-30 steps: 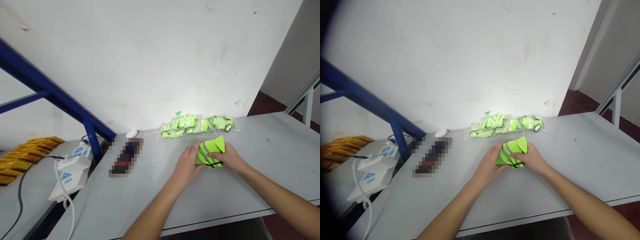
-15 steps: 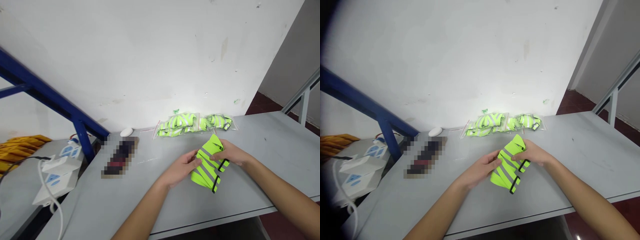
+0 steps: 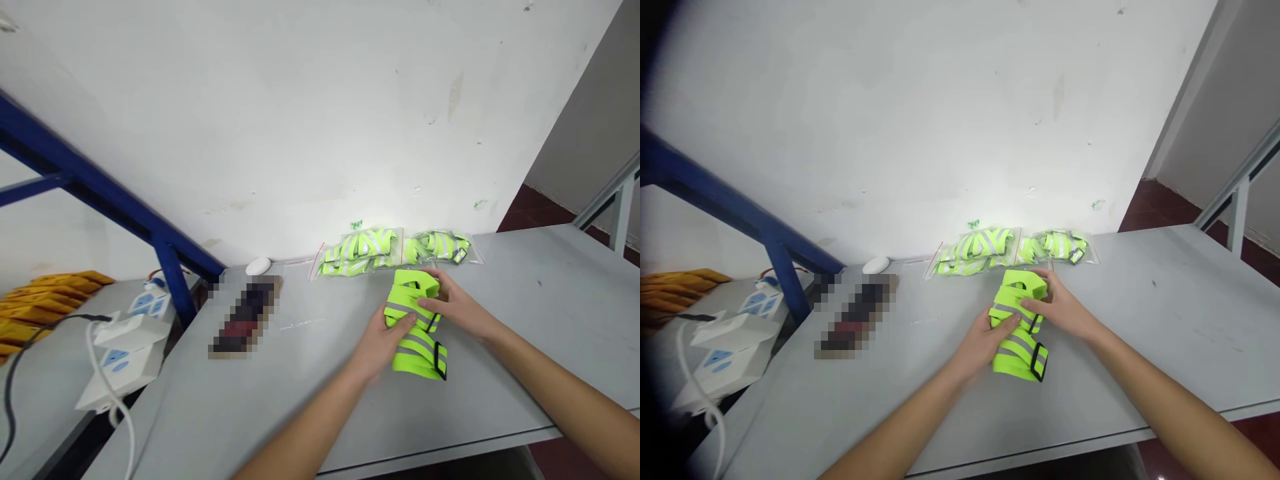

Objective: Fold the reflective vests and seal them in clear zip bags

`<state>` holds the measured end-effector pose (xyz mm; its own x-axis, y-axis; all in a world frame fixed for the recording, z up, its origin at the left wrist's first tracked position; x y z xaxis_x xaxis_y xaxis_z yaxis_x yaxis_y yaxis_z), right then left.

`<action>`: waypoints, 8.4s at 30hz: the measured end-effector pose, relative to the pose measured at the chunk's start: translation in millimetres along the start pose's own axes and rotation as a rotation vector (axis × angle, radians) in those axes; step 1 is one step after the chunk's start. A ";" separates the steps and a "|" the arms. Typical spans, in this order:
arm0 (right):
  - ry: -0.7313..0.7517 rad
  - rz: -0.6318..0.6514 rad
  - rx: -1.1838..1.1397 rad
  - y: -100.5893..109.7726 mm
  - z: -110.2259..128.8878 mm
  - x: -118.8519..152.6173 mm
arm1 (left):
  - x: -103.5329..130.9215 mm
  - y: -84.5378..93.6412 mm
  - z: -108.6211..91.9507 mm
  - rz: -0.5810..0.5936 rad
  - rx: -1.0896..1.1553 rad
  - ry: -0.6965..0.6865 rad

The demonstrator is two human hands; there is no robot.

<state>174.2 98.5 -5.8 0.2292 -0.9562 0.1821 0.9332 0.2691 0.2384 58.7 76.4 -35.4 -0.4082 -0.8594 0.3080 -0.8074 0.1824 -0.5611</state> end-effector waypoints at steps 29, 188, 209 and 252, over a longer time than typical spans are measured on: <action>-0.008 -0.343 -0.026 -3.2 -5.6 12.7 | 3.2 10.8 8.1 -0.149 0.279 0.040; 0.236 -0.163 0.706 -15.9 24.1 14.6 | 80.1 -32.3 -108.3 -0.085 -1.196 -1.479; 0.239 -0.281 0.478 -0.6 21.6 16.6 | 73.9 -36.5 -95.9 0.016 -1.213 -1.463; 0.037 -0.333 0.760 25.9 12.4 13.0 | 31.6 101.2 -139.8 -0.494 -1.362 -0.340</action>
<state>198.0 94.5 14.6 -0.0044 -0.9992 -0.0407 0.5152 -0.0371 0.8563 -95.5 134.5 25.0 -0.0198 -0.9986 -0.0493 -0.6776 -0.0228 0.7350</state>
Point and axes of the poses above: each hand's wrist, its own x-axis away from the middle knuckle, its own y-axis out of the back of the hand, z = x × y, the point moved 10 cm from there along -x, towards the middle knuckle, and after that the axes turned 15 degrees about x, right-handed, at the moved point
